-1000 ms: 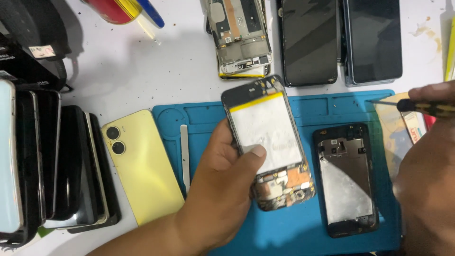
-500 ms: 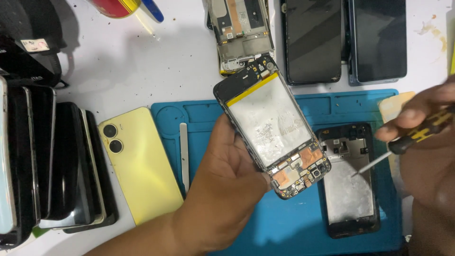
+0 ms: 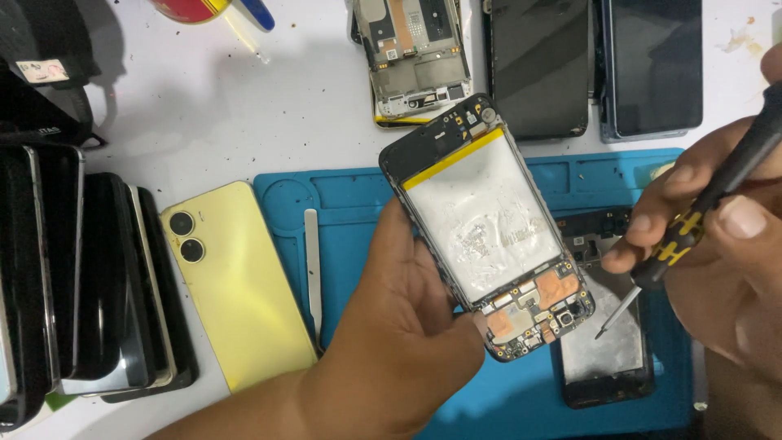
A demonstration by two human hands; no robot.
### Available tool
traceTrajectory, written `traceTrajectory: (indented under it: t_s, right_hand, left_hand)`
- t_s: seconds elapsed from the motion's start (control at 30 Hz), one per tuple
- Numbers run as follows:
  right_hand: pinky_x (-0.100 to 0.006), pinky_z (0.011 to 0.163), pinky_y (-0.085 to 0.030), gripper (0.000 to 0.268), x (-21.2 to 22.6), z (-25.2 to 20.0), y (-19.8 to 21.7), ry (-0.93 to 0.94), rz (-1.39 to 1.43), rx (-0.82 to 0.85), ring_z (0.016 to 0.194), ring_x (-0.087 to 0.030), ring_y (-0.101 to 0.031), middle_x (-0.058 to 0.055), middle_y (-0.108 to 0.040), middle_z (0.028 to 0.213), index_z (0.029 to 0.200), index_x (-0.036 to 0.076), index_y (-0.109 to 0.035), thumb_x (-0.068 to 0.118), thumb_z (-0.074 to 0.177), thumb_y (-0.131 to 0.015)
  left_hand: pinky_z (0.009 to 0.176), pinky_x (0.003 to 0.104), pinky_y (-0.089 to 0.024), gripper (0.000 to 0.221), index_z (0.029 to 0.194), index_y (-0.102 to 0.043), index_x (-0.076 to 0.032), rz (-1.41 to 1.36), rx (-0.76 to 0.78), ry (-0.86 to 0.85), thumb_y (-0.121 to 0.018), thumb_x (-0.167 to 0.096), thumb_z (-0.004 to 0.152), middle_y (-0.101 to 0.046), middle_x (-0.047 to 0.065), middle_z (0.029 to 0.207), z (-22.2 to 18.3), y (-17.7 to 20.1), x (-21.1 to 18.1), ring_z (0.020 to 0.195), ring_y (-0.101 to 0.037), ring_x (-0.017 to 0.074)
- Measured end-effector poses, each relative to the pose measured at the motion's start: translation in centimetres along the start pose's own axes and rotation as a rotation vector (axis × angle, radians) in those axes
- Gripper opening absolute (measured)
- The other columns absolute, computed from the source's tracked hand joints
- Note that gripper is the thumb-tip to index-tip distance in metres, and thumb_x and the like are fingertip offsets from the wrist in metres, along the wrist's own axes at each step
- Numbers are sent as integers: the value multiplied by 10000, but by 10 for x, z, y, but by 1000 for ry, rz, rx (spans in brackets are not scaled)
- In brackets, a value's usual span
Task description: The person disassembles a black smartphone by prying open the screen and separating the internal components. They use a screwdriver to remove screws and a metal prying tool to detach the display assembly and ribbon cables, then place the separated parts on the workbench.
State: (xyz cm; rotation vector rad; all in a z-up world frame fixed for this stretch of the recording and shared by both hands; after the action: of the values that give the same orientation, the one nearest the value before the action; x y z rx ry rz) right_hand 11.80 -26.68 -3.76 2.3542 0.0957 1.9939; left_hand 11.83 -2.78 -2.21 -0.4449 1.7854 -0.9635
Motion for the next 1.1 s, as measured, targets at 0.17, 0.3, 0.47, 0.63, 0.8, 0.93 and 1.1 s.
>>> traceTrajectory:
  t_s: [0.17,0.3,0.47,0.63,0.8,0.93,1.1]
  right_hand:
    - [-371,681,-764,747,26,5,-27,65,-21,20,948,-198,-687,-59,-537,1258,1724,224,-152,216,1042,-457]
    - [-370,714,-811,826,39,7,-50,103,81,95,809,-148,-743,-24,-632,1080,1703,160,-217,196,975,-604]
    - [-441,753,-790,792,42,7,-54,101,24,92,798,-240,-708,-135,-580,1087,1701,108,-184,104,972,-495]
    - [-445,687,-765,800,43,9,-53,58,-45,55,782,-273,-686,-159,-556,1066,1691,91,-192,114,950,-494]
    - [-433,701,-773,805,41,8,-51,58,-28,56,794,-254,-698,-132,-568,1069,1695,111,-198,134,954,-511]
    - [-409,707,-786,806,40,6,-50,73,19,66,793,-230,-718,-114,-589,1063,1699,115,-217,134,958,-534]
    - [-448,697,-791,807,39,6,-50,58,-32,67,805,-256,-704,-132,-571,1068,1692,124,-190,133,950,-510]
  left_hand:
    - [1121,452,-462,908,1631,-44,-112,21,24,18,-496,116,876,-302,189,1645,-1,-4,-2,1462,-401,271]
    - [1125,431,-450,908,1631,-62,-95,42,9,-6,-508,115,869,-319,190,1639,0,-4,-4,1460,-397,249]
    - [1109,428,-460,888,1635,-86,-87,17,8,-14,-547,76,895,-340,195,1623,-1,-3,-3,1417,-437,247]
    - [1131,413,-448,895,1645,-80,-80,28,38,-5,-519,88,882,-350,192,1617,0,-8,-5,1426,-433,251]
    - [1158,431,-419,884,1634,-60,-71,44,60,-7,-495,96,883,-319,204,1629,0,-8,-4,1458,-397,263]
    - [1156,421,-411,912,1636,-8,-76,62,82,-8,-480,105,877,-260,204,1660,0,-10,-4,1489,-353,261]
    - [1157,426,-402,924,1631,10,-95,76,74,14,-457,120,864,-242,192,1669,0,-9,-3,1495,-337,255]
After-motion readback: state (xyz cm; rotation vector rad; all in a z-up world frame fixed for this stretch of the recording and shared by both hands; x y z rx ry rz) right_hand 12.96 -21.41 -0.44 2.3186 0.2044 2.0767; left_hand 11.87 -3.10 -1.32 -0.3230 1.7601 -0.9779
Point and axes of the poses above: each hand's wrist, its own z-axis towards the middle knuckle, its own y-axis out of the back of the hand, x = y × z, the point moved 10 cm from there along z, towards the middle knuckle
